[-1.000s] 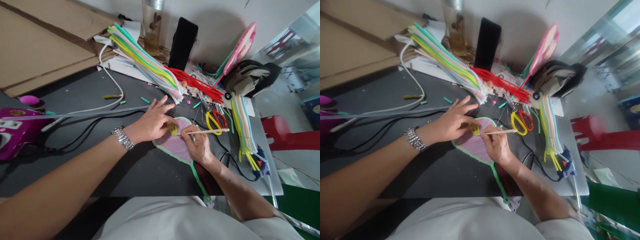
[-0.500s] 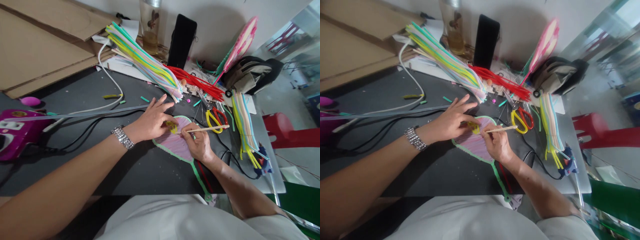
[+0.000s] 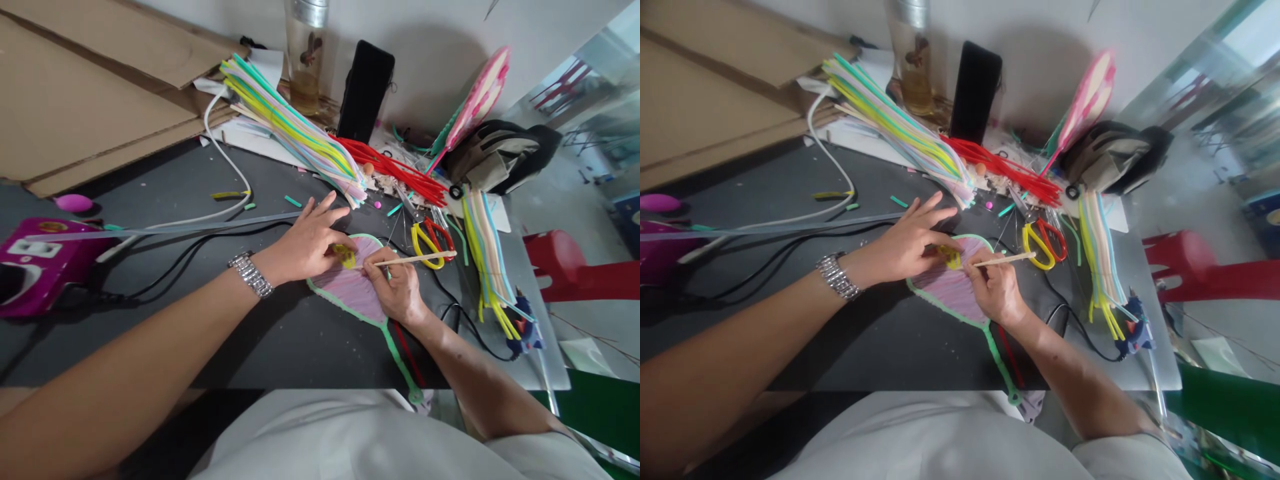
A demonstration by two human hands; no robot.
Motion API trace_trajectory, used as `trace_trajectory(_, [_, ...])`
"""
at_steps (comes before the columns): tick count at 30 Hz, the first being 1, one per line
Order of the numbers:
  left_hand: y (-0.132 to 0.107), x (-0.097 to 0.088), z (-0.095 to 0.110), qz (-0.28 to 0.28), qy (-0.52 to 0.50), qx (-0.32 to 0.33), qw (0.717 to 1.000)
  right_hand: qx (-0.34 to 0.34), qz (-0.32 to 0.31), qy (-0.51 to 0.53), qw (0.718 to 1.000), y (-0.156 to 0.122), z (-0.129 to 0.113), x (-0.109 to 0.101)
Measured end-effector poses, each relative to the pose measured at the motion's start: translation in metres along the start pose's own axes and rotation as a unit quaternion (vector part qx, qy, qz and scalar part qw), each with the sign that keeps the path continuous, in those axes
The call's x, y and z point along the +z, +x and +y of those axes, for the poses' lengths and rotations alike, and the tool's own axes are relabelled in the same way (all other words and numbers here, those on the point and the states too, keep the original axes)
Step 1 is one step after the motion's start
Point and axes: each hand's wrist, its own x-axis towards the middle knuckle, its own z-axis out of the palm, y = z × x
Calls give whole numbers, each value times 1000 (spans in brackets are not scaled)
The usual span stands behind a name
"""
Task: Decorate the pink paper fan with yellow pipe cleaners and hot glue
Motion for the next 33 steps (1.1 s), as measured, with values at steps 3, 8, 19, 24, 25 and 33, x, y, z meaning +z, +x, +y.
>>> trace_trajectory(3, [0,1,0,1,-9,-2,1000,-3,-2,2,1000,0,1,0])
trace_trajectory(8, [1,2,0,3,-4,-2,1000,18,-7,18,1000,1,2,0])
trace_trajectory(19, [1,3,2,12,-3,-3,1000,163,102,319,928,1,2,-7])
trace_trajectory(24, [-1,4,1,10,-1,-4,1000,140,56,262,953,-4,3,-8])
trace_trajectory(25, [-1,4,1,10,-1,-2,1000,129,45,233,963,-4,3,-9])
trace_trajectory(33, [-2,6,-2,16,-4,9,1000,50,10,82,995,-4,-5,-10])
